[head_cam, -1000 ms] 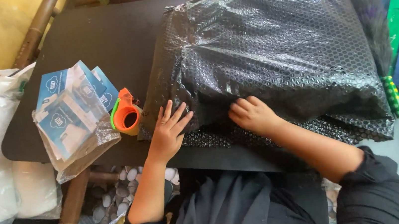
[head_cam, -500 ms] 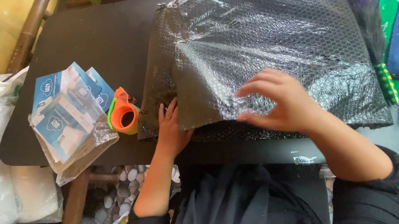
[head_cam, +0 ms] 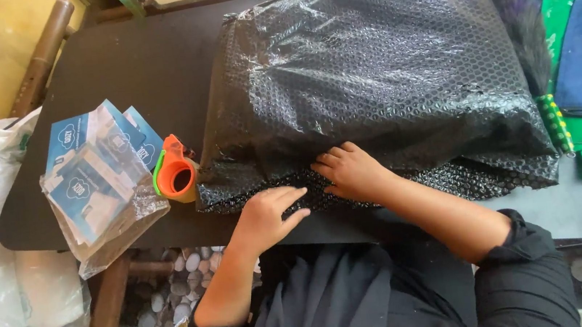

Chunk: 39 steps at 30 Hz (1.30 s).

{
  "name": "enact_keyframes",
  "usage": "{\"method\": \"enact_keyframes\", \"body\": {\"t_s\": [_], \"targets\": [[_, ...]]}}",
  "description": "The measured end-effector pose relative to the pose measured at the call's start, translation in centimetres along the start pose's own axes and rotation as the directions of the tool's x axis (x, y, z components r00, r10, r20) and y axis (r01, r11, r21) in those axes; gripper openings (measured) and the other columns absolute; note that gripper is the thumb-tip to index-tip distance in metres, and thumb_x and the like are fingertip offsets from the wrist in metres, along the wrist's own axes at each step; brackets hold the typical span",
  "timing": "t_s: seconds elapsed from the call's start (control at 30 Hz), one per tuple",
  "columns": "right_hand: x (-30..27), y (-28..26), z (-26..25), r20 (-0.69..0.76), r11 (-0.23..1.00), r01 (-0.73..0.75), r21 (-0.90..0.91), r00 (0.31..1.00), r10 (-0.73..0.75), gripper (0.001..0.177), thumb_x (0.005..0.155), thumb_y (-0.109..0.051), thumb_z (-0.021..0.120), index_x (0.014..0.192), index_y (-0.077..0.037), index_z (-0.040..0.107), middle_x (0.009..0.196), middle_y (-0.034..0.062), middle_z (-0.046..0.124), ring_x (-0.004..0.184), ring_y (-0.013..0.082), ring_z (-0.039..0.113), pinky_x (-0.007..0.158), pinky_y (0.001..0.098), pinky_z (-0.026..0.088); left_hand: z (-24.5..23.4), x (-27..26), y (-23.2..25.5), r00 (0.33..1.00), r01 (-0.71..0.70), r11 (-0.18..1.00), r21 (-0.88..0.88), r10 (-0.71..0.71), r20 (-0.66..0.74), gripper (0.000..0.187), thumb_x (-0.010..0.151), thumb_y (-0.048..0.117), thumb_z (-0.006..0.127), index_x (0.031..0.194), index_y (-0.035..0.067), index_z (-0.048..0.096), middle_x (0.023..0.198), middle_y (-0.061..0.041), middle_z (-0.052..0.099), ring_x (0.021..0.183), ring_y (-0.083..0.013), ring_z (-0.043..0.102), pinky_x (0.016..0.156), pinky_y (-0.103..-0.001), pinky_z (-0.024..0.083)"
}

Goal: Wrapping a large item in bubble wrap, securing it with tape using a dispenser, and cleaning the final package with a duster.

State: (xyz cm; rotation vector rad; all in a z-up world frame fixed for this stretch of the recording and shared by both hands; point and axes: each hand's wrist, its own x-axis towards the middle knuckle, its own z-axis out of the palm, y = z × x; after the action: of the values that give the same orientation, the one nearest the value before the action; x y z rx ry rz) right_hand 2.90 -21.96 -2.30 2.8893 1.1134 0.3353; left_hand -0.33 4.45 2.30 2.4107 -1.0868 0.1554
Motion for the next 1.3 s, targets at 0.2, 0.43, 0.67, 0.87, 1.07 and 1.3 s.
{"method": "enact_keyframes", "body": {"t_s": [0.2, 0.43, 0.67, 0.87, 1.07, 1.3], "targets": [[-1.0, 2.1, 4.2, -0.194, 0.973, 0.147, 0.175, 0.975, -0.113, 0.031, 0.079, -0.039, 0.078, 0.092, -0.012, 0.069, 0.089, 0.0071, 0.067, 0.092, 0.0287, 0.067, 0.082, 0.0454, 0.049, 6.2, 6.2, -3.2, 0.825, -0.355, 0.853, 0.383, 0.478, -0.3, 0.041, 0.099, 0.022, 0.065, 0.139, 0.021, 0.065, 0.143, -0.002, 0.063, 0.133, -0.022, 0.059, 0.113, -0.043, 0.046], [-8.6, 3.9, -3.5, -0.244, 0.994, -0.074, -0.083, 0.968, 0.052, 0.032, 0.075, -0.031, 0.081, 0.098, -0.02, 0.061, 0.092, -0.0019, 0.059, 0.094, 0.0213, 0.061, 0.082, 0.0396, 0.045, 10.2, 7.5, -6.8, 0.788, -0.321, 0.737, 0.595, 0.556, -0.264, 0.053, 0.093, 0.03, 0.071, 0.144, 0.025, 0.061, 0.133, -0.001, 0.065, 0.13, -0.0189, 0.058, 0.106, -0.041, 0.048], [-11.3, 6.6, -0.4, -0.312, 0.942, -0.136, -0.308, 0.949, 0.035, 0.032, 0.082, -0.019, 0.071, 0.112, -0.022, 0.059, 0.096, 0.0004, 0.055, 0.09, 0.0219, 0.057, 0.082, 0.038, 0.044, 12.7, 9.2, -7.6, 0.72, -0.267, 0.707, 0.655, 0.598, -0.352, 0.026, 0.092, 0.019, 0.074, 0.117, 0.024, 0.073, 0.105, -0.002, 0.066, 0.108, -0.0206, 0.058, 0.089, -0.039, 0.052], [-10.3, 7.2, 0.1, -0.461, 0.955, -0.124, -0.27, 0.887, -0.015, 0.003, 0.095, -0.016, 0.062, 0.096, -0.017, 0.063, 0.089, 0.0045, 0.056, 0.08, 0.024, 0.057, 0.074, 0.0364, 0.045, 13.9, 9.4, -7.0, 0.724, -0.331, 0.74, 0.586, 0.597, -0.345, 0.014, 0.097, 0.009, 0.065, 0.103, 0.02, 0.072, 0.084, -0.001, 0.056, 0.085, -0.0191, 0.058, 0.076, -0.034, 0.053], [-9.6, 6.8, 0.9, -0.454, 0.928, -0.212, -0.307, 0.889, 0.052, 0.019, 0.084, -0.026, 0.068, 0.101, -0.02, 0.065, 0.088, 0.0026, 0.054, 0.079, 0.0231, 0.054, 0.074, 0.0377, 0.044, 14.3, 10.0, -5.9, 0.74, -0.408, 0.742, 0.532, 0.611, -0.283, 0.012, 0.097, 0.013, 0.065, 0.106, 0.015, 0.072, 0.088, -0.003, 0.061, 0.082, -0.0209, 0.062, 0.07, -0.032, 0.055], [-9.3, 3.4, -4.1, -0.127, 0.978, -0.205, -0.04, 0.972, 0.198, 0.068, 0.067, -0.08, 0.071, 0.099, -0.02, 0.066, 0.09, 0.0011, 0.067, 0.097, 0.0224, 0.062, 0.1, 0.0502, 0.037, 11.8, 10.4, -2.5, 0.849, -0.366, 0.807, 0.463, 0.493, -0.188, 0.053, 0.096, 0.057, 0.051, 0.121, 0.014, 0.069, 0.087, -0.006, 0.06, 0.077, -0.0261, 0.06, 0.071, -0.04, 0.05]]}}
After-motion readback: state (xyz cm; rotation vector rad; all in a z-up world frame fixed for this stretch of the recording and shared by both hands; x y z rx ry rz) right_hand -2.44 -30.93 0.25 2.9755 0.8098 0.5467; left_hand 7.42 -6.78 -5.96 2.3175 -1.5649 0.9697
